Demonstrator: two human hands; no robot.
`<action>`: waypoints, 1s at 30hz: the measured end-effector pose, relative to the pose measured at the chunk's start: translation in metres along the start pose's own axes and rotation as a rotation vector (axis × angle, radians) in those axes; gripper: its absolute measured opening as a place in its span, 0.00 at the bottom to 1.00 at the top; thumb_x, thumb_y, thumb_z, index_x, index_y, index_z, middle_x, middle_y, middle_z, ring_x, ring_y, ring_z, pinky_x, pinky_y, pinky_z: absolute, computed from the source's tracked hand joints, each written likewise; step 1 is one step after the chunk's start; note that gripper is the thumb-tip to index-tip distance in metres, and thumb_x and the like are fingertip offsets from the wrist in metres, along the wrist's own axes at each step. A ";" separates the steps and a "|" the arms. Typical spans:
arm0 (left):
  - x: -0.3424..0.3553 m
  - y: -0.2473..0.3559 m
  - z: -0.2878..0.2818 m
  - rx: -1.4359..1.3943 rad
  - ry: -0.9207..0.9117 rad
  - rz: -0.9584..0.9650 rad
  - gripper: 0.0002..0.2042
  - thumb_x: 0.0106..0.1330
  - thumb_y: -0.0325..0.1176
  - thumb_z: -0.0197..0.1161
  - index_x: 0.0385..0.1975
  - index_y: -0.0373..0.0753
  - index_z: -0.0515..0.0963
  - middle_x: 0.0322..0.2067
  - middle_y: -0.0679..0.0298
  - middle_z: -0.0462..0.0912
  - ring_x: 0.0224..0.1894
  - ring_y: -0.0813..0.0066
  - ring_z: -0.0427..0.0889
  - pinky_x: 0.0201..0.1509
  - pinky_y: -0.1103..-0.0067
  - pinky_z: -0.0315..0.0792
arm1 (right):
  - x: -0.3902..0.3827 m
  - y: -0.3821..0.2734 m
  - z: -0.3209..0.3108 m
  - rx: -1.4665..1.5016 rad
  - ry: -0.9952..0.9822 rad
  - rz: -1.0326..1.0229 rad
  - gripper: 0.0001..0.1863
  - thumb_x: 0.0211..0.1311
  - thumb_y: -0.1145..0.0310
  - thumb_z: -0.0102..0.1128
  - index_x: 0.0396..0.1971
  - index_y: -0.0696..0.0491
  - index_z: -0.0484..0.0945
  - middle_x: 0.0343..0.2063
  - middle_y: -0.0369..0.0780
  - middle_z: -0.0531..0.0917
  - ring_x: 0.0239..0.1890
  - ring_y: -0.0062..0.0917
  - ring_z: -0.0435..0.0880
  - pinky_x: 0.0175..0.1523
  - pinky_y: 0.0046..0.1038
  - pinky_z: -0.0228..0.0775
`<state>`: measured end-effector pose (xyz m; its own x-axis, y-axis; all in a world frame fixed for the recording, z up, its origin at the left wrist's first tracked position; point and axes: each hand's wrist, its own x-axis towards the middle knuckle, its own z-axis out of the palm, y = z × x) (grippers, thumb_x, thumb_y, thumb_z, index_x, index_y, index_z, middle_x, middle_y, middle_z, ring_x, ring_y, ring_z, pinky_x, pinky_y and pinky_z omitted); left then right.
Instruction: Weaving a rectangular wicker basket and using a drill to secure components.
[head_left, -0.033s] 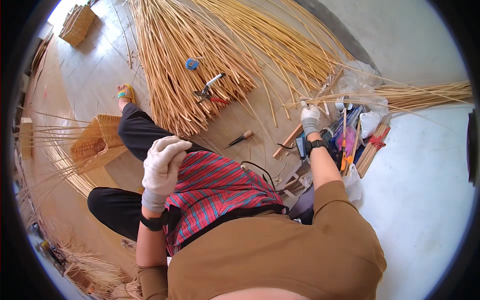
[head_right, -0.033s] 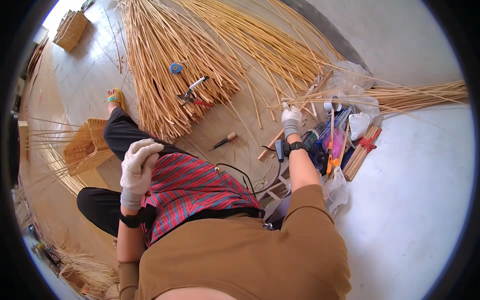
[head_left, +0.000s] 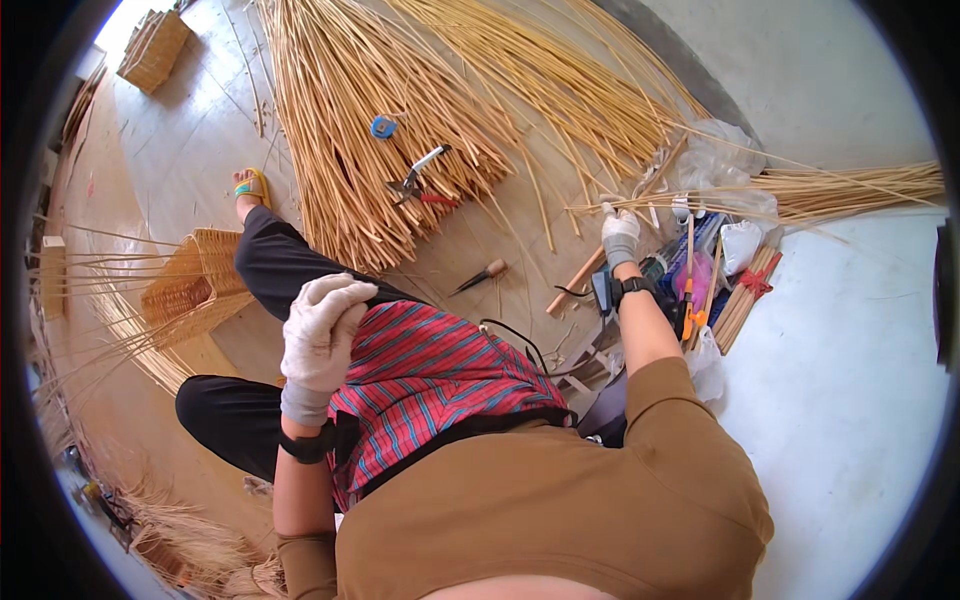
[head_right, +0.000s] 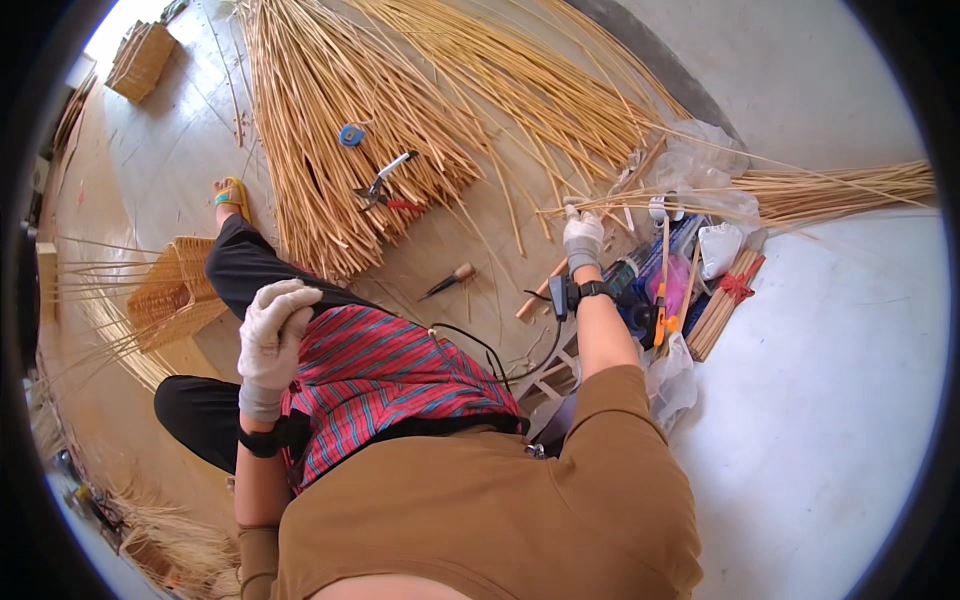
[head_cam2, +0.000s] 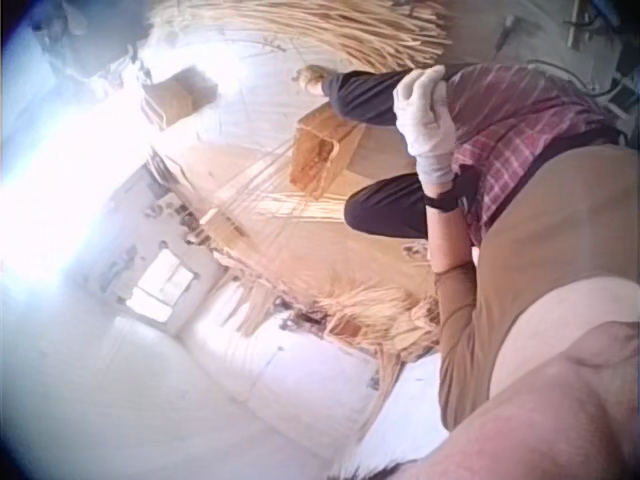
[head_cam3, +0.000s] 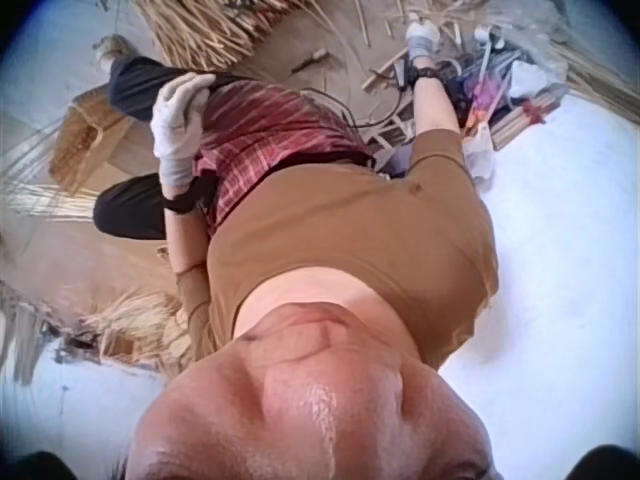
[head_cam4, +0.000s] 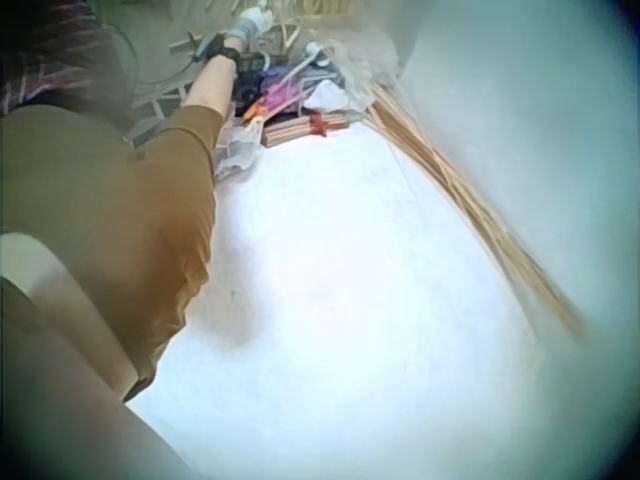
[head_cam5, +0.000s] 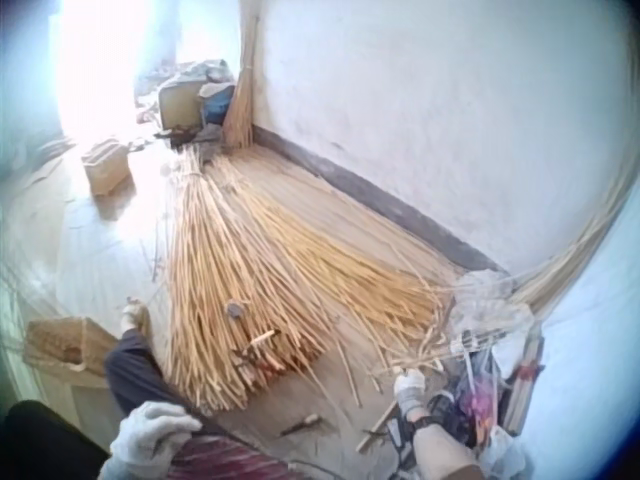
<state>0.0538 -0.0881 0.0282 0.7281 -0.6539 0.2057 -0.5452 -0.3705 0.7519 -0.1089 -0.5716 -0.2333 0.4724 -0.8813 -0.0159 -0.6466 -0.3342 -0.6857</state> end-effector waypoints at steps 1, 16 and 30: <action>-0.003 -0.001 -0.002 0.039 0.012 -0.007 0.11 0.61 0.16 0.63 0.42 0.35 0.83 0.41 0.57 0.83 0.48 0.61 0.82 0.54 0.73 0.74 | 0.005 0.007 0.003 0.032 0.004 -0.072 0.05 0.66 0.66 0.65 0.37 0.49 0.86 0.33 0.38 0.87 0.37 0.25 0.83 0.44 0.31 0.73; -0.021 -0.041 -0.029 -0.019 0.161 -0.308 0.10 0.68 0.16 0.58 0.46 0.33 0.81 0.43 0.64 0.80 0.49 0.75 0.78 0.55 0.81 0.71 | 0.144 0.081 -0.235 -0.386 0.624 0.356 0.29 0.64 0.43 0.56 0.40 0.56 0.85 0.41 0.51 0.87 0.44 0.46 0.86 0.50 0.40 0.74; -0.017 -0.027 -0.022 0.138 0.099 -0.315 0.09 0.71 0.19 0.57 0.46 0.33 0.81 0.43 0.63 0.79 0.48 0.76 0.78 0.55 0.81 0.71 | 0.164 0.145 -0.228 -0.144 0.285 0.337 0.26 0.67 0.46 0.60 0.45 0.56 0.83 0.42 0.45 0.87 0.36 0.33 0.85 0.47 0.34 0.76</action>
<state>0.0654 -0.0526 0.0179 0.9025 -0.4286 0.0422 -0.3336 -0.6338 0.6979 -0.2614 -0.8402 -0.1694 0.0512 -0.9987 -0.0056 -0.8220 -0.0390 -0.5681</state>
